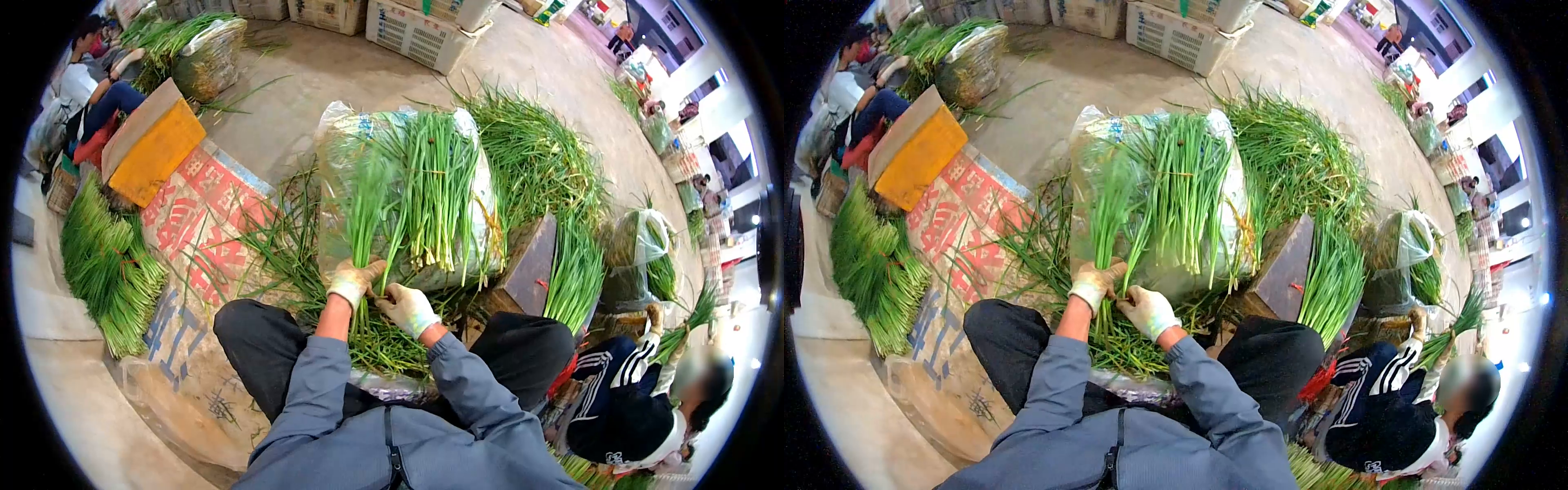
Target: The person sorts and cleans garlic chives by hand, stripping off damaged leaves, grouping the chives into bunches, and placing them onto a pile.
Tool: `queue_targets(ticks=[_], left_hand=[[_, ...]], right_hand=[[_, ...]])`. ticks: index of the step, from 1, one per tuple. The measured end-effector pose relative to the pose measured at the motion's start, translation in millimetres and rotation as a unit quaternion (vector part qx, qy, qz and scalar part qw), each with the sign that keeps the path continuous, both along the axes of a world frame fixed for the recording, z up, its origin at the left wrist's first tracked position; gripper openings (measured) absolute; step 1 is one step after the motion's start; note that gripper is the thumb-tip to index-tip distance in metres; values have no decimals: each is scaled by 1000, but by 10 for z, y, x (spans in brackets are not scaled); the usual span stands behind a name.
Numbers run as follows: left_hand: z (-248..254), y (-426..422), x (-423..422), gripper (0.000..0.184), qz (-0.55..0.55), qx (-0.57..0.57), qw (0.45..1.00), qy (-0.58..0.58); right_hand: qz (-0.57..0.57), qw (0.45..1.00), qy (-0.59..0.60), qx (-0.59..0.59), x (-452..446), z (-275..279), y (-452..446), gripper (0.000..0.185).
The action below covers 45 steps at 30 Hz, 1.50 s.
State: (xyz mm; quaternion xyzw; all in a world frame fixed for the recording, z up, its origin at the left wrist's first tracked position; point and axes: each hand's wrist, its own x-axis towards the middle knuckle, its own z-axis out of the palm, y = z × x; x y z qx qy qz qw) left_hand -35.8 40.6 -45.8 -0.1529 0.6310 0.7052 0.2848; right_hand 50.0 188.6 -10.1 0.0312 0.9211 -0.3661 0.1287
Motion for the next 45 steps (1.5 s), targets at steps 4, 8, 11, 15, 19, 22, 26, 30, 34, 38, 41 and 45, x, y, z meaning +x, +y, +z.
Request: queue_targets(ticks=[4, 8, 11, 15, 19, 22, 26, 30, 34, 38, 41, 45], left_hand=[[-71, 44, 106, 33, -24, -23, 999, 6], [56, 2, 175, 33, 7, 7, 1000, -3], [112, -31, 285, 30, 24, 51, 998, -10], [22, -61, 391, 30, 78, 107, 990, -41], [-67, -133, 423, 29, 184, 131, 974, -25], [-19, -280, 350, 29, 215, 88, 973, -5], [182, -298, 369, 35, 182, 22, 983, 0], [104, -265, 514, 48, 113, 46, 990, 65], [176, -157, 600, 48, 60, 46, 997, 33], [50, -307, 505, 48, 143, -50, 988, -35], [-85, -466, 532, 38, 157, -221, 962, -6], [-422, -421, 491, 35, 213, -211, 945, 130]], right_hand=[[23, 996, -46, -69, 85, -22, 93, 38], [-136, 917, -186, -326, 111, -5, 108, 36], [-187, 866, -228, -405, 124, -38, 119, 27], [-225, 795, -223, -517, 191, -127, 127, 19], [-217, 797, -217, -519, 364, -216, 163, 19], [-6, 963, -233, -133, 649, -450, 319, 29], [238, 891, -292, 254, 904, -808, 428, 31], [-33, 998, -21, -47, 528, -15, 157, 44], [-80, 958, -106, -256, 252, 99, 21, 33], [-259, 869, -14, -420, 252, 46, 44, 17], [-235, 884, 17, -404, 308, 124, 217, 17], [-186, 931, -13, -313, 338, 53, 173, 38]])
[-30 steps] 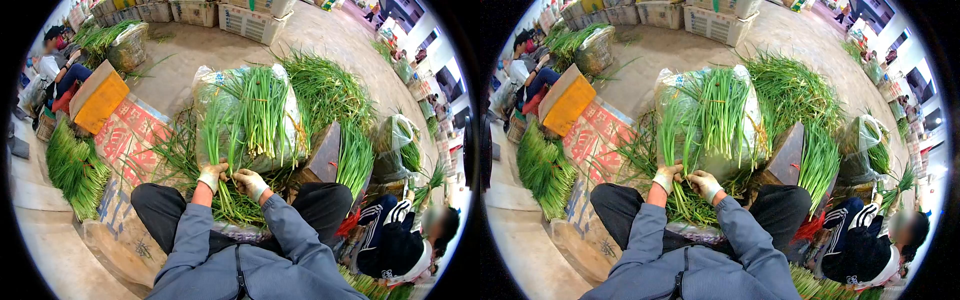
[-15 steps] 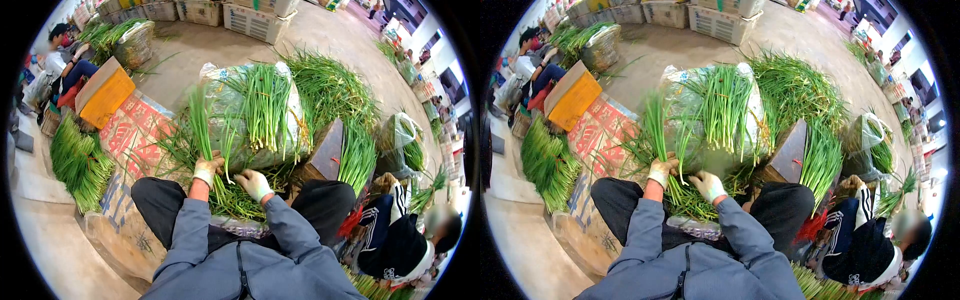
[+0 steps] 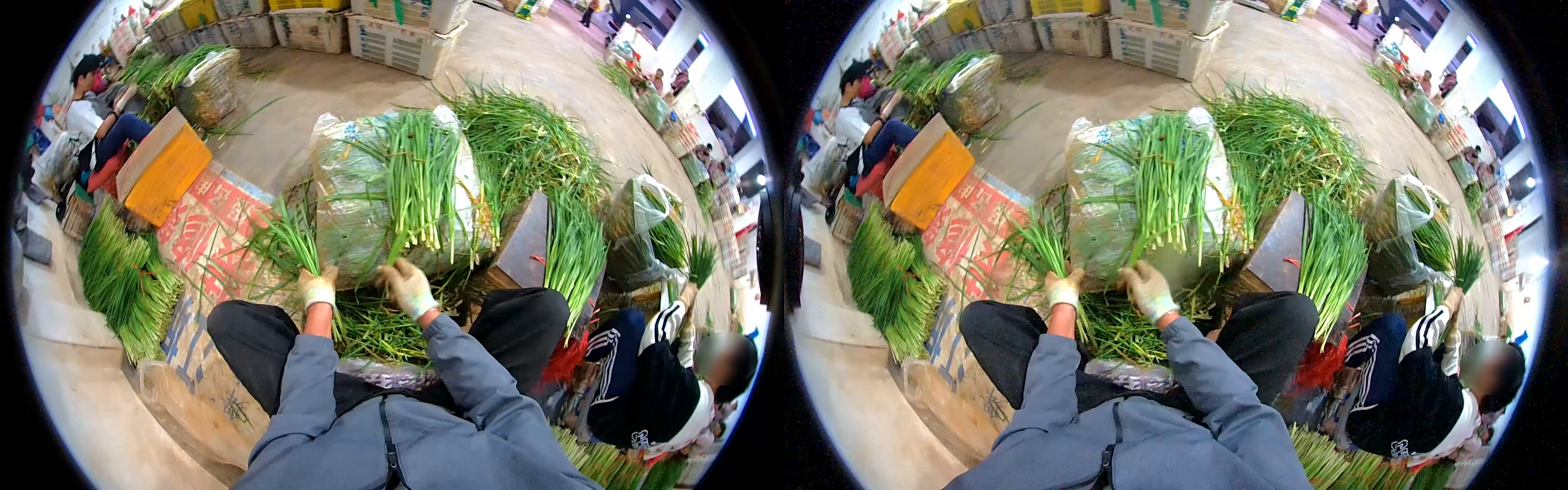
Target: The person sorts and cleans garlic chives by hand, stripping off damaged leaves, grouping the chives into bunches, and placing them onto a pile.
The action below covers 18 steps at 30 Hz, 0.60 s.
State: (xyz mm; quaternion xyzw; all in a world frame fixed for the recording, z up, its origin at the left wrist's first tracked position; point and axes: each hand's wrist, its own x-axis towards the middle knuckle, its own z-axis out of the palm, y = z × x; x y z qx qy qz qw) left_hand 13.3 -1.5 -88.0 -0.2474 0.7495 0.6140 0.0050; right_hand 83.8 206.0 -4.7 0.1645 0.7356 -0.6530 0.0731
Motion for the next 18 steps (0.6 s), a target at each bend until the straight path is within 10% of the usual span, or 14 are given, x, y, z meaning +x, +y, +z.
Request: queue_targets(ticks=[7, 18], left_hand=[[848, 226, 142, 32, -257, 181, 947, -65], [1065, 195, 16, 19, -100, 208, 972, 51]], right_hand=[[214, 938, 134, 237, 178, -29, -307, 25], [313, 847, 237, 358, 298, 245, -143, 24]])
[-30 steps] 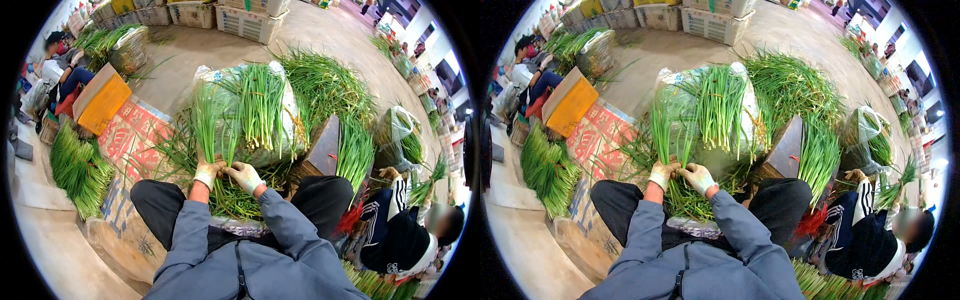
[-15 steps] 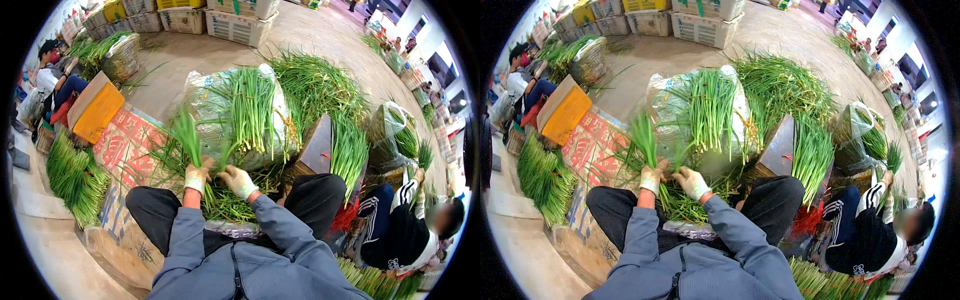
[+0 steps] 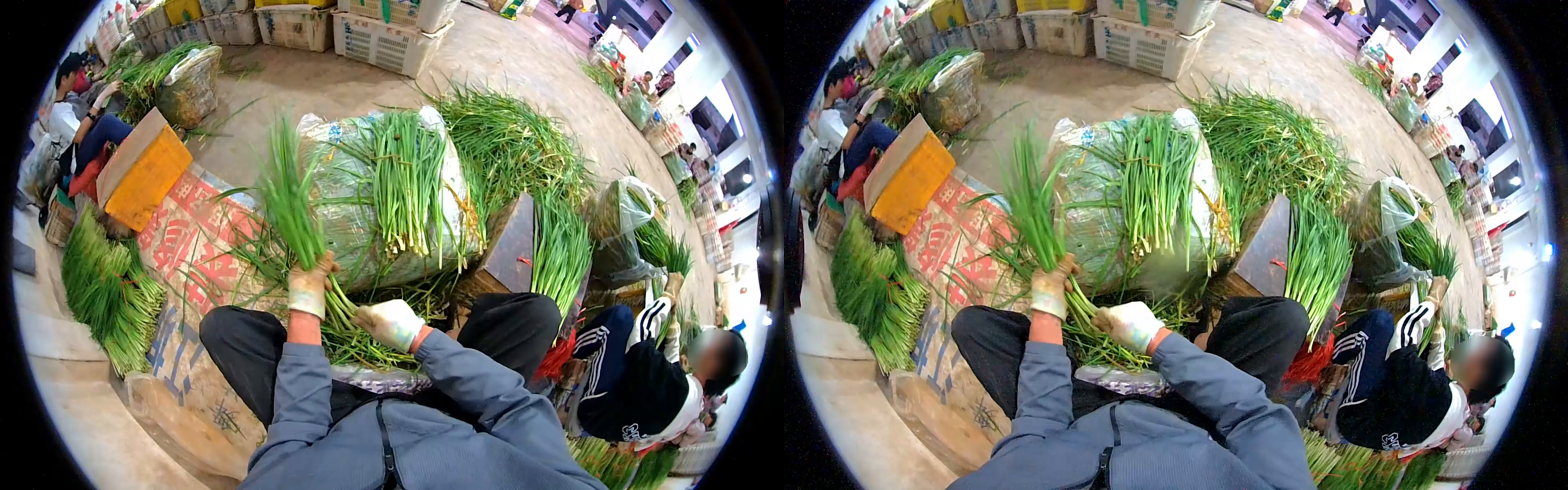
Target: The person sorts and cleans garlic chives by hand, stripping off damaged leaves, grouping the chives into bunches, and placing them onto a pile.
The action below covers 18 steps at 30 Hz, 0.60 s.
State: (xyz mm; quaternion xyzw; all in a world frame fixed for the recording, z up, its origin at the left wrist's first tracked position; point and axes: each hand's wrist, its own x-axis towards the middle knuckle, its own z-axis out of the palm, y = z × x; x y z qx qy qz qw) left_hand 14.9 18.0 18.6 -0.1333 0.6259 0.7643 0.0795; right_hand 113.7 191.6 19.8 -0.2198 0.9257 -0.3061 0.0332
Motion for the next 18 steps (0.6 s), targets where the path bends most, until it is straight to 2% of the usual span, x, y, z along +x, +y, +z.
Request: queue_targets(ticks=[1, 3, 4, 5, 6, 7, 8, 9, 11, 13, 14, 15, 16, 18], left_hand=[[-73, -106, -108, 19, 40, 0, 999, 3], [-72, -285, -283, 21, 158, 69, 985, -32], [-65, -283, -315, 21, 162, 76, 983, -32], [-60, -302, -309, 22, 167, 111, 978, -48], [-26, -339, -303, 22, 170, 143, 973, -62], [74, -235, -304, 22, 198, 158, 960, -121], [-171, -193, -340, 21, 179, 148, 971, -58], [-423, -161, -325, 20, 156, 135, 979, 3], [-280, -15, -273, 18, 126, 220, 967, -30], [-156, 40, -285, 15, 136, 253, 953, -96], [-105, 38, -330, 15, 137, 254, 953, -94], [-81, 28, -334, 14, 134, 236, 959, -85], [-101, 2, -306, 13, 133, 217, 964, -80], [-240, -16, -312, 12, 101, 191, 976, -38]], right_hand=[[31, 997, -60, 37, 44, -10, 23, 21], [64, 990, -71, 101, 121, -210, 136, 19], [11, 980, -139, 140, 2, -195, 217, 29], [-57, 967, -145, 200, -140, -170, 358, 40], [-156, 976, -70, 132, -286, -157, 477, 43], [-248, 960, -94, 93, -530, 32, 501, 46], [-273, 956, 17, 111, -695, 102, 519, 52], [-287, 952, 2, 110, -884, 123, 515, 63], [-317, 926, -30, 203, -1153, -64, 458, 47], [-293, 936, -77, 181, -1336, -632, 480, 24], [-278, 950, -12, 140, -1224, -634, 352, 11], [-207, 962, 7, 176, -1102, -675, 250, 12], [-163, 979, -25, 123, -919, -591, 133, 14], [-116, 986, -58, 108, -615, -590, 23, 11]])
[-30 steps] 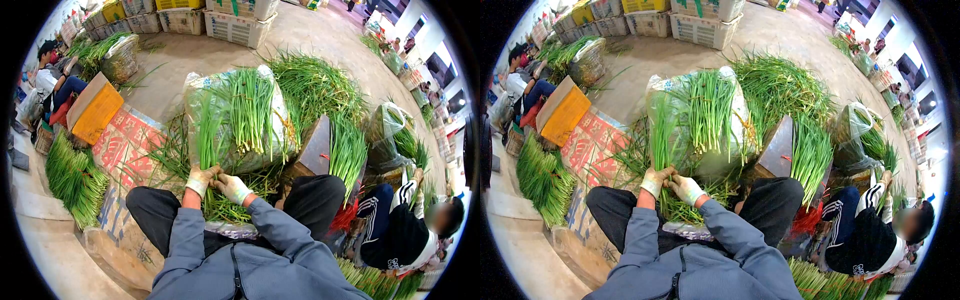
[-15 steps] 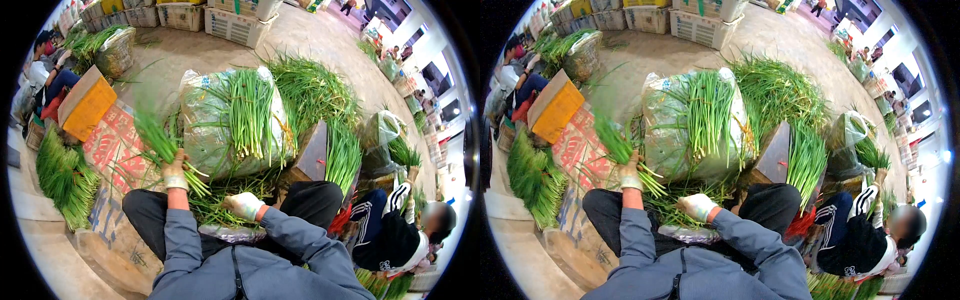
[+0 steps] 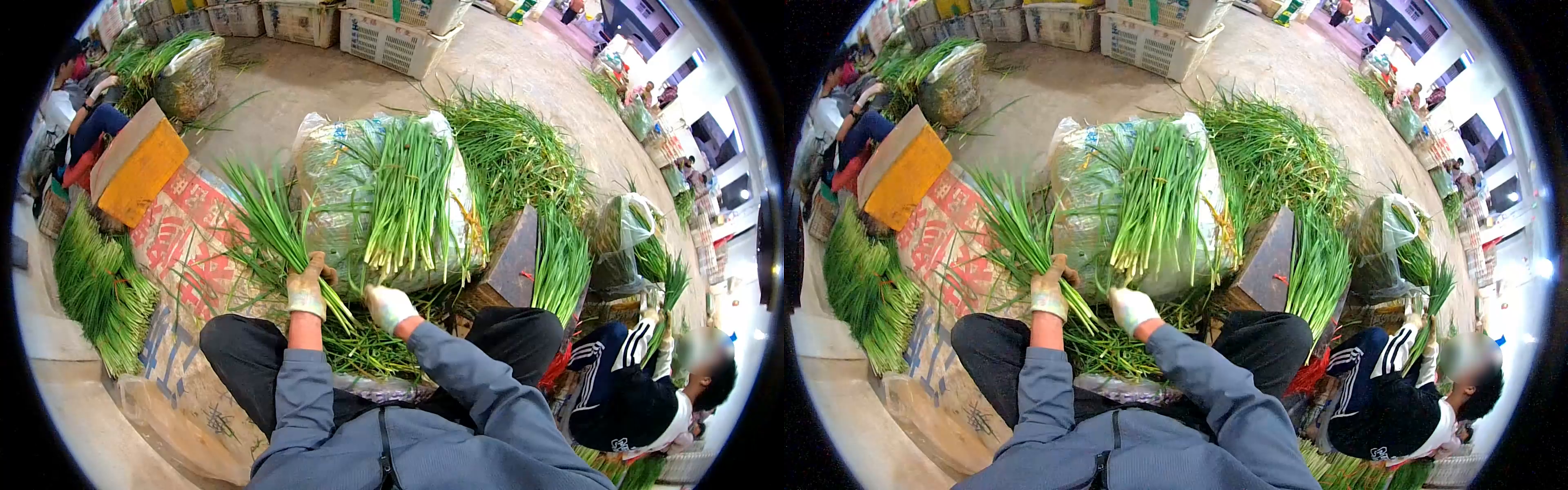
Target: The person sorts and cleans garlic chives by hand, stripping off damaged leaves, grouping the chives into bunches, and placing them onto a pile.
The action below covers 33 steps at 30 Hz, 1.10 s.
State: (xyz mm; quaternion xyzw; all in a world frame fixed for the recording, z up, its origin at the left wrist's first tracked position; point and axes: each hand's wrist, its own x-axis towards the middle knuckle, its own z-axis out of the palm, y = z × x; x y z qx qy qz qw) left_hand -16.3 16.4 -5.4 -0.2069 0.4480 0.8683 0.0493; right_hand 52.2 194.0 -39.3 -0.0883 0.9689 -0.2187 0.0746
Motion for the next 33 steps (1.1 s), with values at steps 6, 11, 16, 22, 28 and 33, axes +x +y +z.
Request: queue_targets(ticks=[6, 11, 16, 22, 28, 33], left_hand=[[-584, 134, -131, 10, -131, -207, 969, -19], [-672, 792, -418, 55, -227, -636, 737, -19], [-566, 912, -517, 48, -236, -559, 794, -30], [-1455, 708, -772, 55, -245, -516, 821, -16], [-255, 331, -257, 44, -180, -242, 946, -120], [425, 137, 173, 33, -223, -137, 942, -212]], right_hand=[[66, 997, -3, -32, 348, -11, 123, 16], [31, 999, 8, -24, 368, 77, 227, 16], [-29, 983, -14, -179, 572, 558, 380, 20], [-126, 938, 109, -304, 1041, 1437, 517, 19], [152, 941, -297, 59, 1469, 196, 569, 36], [-100, 974, -49, -195, 759, 581, 341, 33]])
